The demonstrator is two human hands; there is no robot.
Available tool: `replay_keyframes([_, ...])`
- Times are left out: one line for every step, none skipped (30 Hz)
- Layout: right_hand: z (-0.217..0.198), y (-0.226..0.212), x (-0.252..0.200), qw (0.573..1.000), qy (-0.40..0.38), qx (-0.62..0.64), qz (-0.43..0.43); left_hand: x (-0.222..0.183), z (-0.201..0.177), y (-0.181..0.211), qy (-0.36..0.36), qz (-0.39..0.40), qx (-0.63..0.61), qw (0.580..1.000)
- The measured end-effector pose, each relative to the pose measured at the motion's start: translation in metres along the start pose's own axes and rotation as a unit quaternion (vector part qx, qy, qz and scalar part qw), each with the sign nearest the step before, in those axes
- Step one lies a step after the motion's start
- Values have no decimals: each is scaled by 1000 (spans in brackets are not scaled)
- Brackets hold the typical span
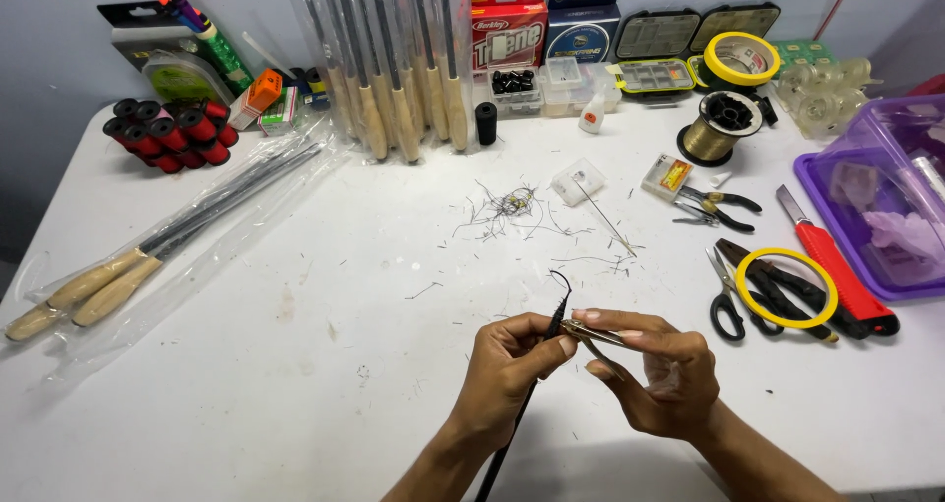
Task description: Wrapping fine thread around a guide on a fishing rod blank to secure it in place.
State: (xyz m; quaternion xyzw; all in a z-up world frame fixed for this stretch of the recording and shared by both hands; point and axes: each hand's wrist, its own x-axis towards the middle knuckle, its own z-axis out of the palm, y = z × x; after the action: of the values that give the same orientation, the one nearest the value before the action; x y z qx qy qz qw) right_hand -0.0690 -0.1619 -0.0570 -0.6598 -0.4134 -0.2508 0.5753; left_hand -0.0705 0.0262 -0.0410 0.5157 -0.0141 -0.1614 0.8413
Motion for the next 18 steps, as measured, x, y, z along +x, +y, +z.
replay_keyframes([0, 0, 2, 1000, -3, -5, -6, 1, 0, 1, -2, 0, -2, 1000])
replay_keyframes([-1, 0, 1, 1000, -3, -5, -6, 1, 1, 1, -2, 0, -2, 1000])
replay_keyframes([-1, 0, -1, 1000, -6, -3, -1, 0, 1, 1, 0, -4, -2, 1000])
replay_keyframes([-1, 0, -2, 1000, -8, -1, 5, 0, 1, 1, 2, -8, -3, 1000])
replay_keyframes([-1, 0, -1, 1000, -8, -1, 5, 0, 1, 1, 2, -8, -3, 1000])
replay_keyframes([-1, 1, -1, 1000, -9, -6, 1, 1, 1, 1, -1, -5, -6, 1000])
replay_keyframes([-1, 0, -1, 1000, -9, -13, -1, 1, 1, 0, -4, -5, -9, 1000])
replay_keyframes([-1, 0, -2, 1000, -9, -13, 1, 0, 1, 0, -3, -6, -10, 1000])
replay_keyframes([-1, 0, -2, 1000, -8, -11, -1, 0, 1, 0, -2, -8, -10, 1000])
replay_keyframes([-1, 1, -2, 1000, -7, -9, -2, 0, 1, 0, -1, -9, -10, 1000])
replay_keyframes([-2, 0, -2, 1000, -7, -9, -1, 0, 1, 0, -1, -10, -10, 1000])
replay_keyframes([-2, 0, -2, 1000, -10, -18, -2, 0, 1, 0, -2, -10, -13, 1000])
replay_keyframes([-2, -1, -2, 1000, -14, -28, -4, -1, 1, 0, -2, -10, -15, 1000])
replay_keyframes([-3, -1, -3, 1000, -14, -27, -4, -1, 1, -1, -2, -9, -15, 1000])
replay_keyframes([-3, 0, -4, 1000, -14, -26, -4, -1, 1, -1, -2, -8, -14, 1000])
replay_keyframes([-4, 1, -4, 1000, -14, -24, -3, 0, 1, -1, -2, -6, -13, 1000])
replay_keyframes([-4, 1, -4, 1000, -14, -24, -2, 0, 1, -1, -1, -6, -14, 1000])
replay_keyframes([-4, 1, -4, 1000, -15, -25, -3, 0, 1, -1, 0, -6, -13, 1000])
